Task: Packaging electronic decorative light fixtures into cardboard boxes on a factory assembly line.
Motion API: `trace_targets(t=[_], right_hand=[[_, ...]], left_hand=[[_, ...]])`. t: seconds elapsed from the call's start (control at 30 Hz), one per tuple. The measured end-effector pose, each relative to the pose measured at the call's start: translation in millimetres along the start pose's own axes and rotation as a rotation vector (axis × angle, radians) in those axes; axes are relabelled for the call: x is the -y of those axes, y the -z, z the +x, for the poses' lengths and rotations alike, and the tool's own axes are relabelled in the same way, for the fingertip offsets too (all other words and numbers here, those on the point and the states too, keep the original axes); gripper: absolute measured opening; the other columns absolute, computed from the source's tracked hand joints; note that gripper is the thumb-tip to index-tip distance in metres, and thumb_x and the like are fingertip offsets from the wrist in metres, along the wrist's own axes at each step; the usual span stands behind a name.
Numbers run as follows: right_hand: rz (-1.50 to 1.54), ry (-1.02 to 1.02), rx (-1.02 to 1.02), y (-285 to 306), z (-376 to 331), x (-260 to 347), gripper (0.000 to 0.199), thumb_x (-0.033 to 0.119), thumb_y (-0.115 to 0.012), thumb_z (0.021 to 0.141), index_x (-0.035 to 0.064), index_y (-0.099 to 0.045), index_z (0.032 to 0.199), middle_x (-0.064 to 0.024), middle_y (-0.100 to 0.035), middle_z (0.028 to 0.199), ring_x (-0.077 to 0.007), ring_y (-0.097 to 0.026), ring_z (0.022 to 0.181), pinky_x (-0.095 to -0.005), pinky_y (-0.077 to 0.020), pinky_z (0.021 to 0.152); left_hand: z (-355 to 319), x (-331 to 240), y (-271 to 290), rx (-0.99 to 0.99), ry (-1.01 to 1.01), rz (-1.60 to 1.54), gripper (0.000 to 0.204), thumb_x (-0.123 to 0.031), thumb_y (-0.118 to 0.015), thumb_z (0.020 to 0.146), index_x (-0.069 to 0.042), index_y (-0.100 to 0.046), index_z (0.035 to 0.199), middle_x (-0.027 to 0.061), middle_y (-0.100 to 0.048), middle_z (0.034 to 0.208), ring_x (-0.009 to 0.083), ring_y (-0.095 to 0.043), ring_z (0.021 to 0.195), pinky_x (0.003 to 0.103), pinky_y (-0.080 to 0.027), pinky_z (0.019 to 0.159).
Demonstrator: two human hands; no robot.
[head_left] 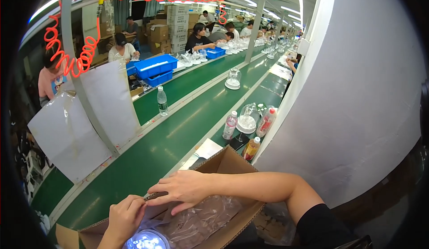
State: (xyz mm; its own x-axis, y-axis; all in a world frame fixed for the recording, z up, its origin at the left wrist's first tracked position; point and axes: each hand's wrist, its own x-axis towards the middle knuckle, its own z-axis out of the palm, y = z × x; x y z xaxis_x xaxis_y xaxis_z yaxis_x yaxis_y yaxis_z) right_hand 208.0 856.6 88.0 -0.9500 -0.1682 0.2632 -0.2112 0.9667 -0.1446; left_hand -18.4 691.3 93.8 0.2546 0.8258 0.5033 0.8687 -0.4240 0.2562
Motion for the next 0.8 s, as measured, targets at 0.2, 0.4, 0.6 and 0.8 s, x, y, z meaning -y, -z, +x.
trace_targets(t=[0.2, 0.4, 0.6, 0.8], right_hand=[[-0.003, -0.023, 0.088, 8.2, 3.0, 0.0, 0.073, 0.045, -0.072, 0.094, 0.0250, -0.045, 0.159, -0.0125, -0.054, 0.145, -0.0297, -0.062, 0.122, -0.0402, -0.0593, 0.085], [0.014, -0.015, 0.083, 4.7, 1.4, -0.4, 0.071, 0.043, -0.072, 0.094, 0.0244, -0.046, 0.158, -0.0129, -0.053, 0.146, -0.0312, -0.061, 0.125, -0.0414, -0.0595, 0.086], [0.023, -0.035, 0.108, 6.6, 2.8, 0.9, 0.070, 0.041, -0.071, 0.095, 0.0252, -0.047, 0.158, -0.0131, -0.052, 0.147, -0.0317, -0.060, 0.125, -0.0420, -0.0592, 0.087], [0.015, -0.032, 0.108, 8.1, 3.0, 2.7, 0.070, 0.039, -0.072, 0.094, 0.0274, -0.046, 0.159, -0.0130, -0.053, 0.145, -0.0319, -0.060, 0.125, -0.0424, -0.0591, 0.088]], left_hand=[[0.8, 3.3, -3.1, -0.031, -0.008, 0.025, 0.015, -0.006, -0.078, 0.083, -0.009, -0.067, 0.094, 0.0023, -0.071, 0.092, 0.0217, -0.070, 0.068, 0.032, -0.051, 0.053], [0.3, 4.3, -5.8, -0.034, -0.020, 0.018, 0.015, -0.007, -0.078, 0.084, -0.009, -0.066, 0.094, 0.0016, -0.071, 0.092, 0.0210, -0.070, 0.070, 0.033, -0.051, 0.053], [-0.1, 3.9, -4.7, -0.032, -0.009, 0.025, 0.014, -0.009, -0.077, 0.085, -0.009, -0.065, 0.092, 0.0012, -0.070, 0.091, 0.0207, -0.070, 0.070, 0.033, -0.051, 0.054], [0.5, 4.4, -0.9, 0.005, 0.004, -0.009, 0.016, -0.005, -0.078, 0.084, -0.007, -0.067, 0.096, 0.0061, -0.073, 0.093, 0.0253, -0.072, 0.071, 0.035, -0.055, 0.058]])
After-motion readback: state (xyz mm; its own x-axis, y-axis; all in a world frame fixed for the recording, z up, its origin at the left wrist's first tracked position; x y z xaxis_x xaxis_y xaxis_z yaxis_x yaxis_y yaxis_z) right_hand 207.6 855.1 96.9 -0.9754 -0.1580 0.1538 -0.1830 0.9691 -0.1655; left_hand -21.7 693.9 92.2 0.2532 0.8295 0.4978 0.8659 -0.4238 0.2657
